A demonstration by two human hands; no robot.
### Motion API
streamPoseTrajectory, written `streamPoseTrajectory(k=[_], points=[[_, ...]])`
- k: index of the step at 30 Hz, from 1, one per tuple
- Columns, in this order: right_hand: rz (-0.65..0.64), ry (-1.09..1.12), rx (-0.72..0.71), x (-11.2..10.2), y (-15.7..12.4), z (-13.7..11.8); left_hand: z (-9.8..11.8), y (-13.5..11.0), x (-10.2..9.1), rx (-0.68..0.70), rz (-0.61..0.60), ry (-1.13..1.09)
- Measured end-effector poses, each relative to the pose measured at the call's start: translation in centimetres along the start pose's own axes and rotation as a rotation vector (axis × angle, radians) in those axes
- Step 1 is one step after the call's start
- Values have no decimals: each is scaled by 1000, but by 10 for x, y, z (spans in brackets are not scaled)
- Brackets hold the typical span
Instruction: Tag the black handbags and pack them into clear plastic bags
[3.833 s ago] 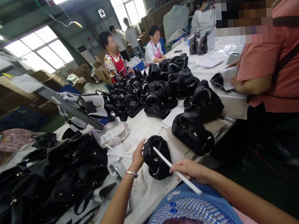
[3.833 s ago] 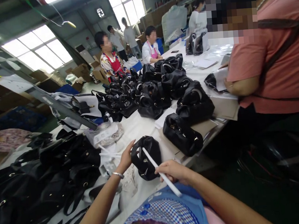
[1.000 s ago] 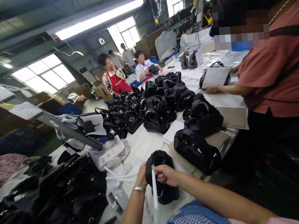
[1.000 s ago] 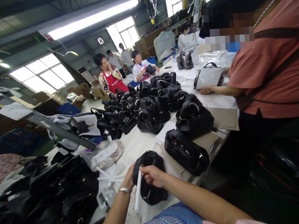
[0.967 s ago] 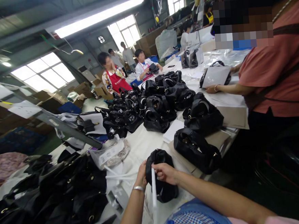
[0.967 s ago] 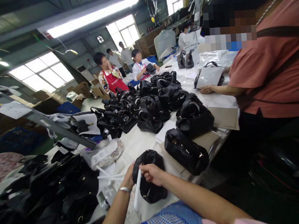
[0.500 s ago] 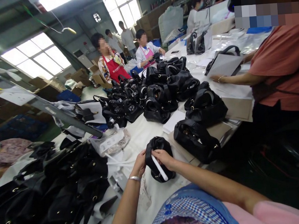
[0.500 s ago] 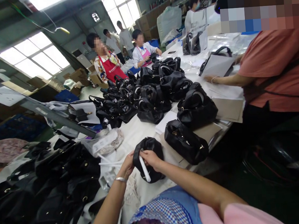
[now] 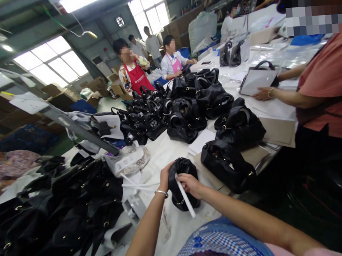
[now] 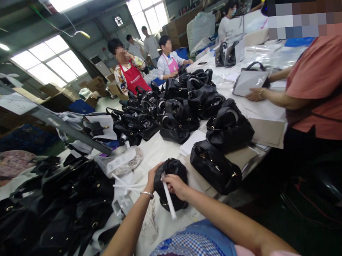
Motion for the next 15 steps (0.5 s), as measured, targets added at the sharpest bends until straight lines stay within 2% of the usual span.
streamPoseTrajectory(k=[9,15], points=[[39,-57,-22,-6,1,-15,-6,-7,14,2,51,190],[152,-149,-5,-10,-14,-11,1,-3,12,37,-3,348]])
Point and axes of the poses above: each hand's wrist, its own y-axis towards the middle knuckle, its own x-axis out of the palm, z = x × y, the point moved 2 cm from there along y, towards the middle knuckle, and after that the axes turned 14 degrees about z, right-handed, at the moved point
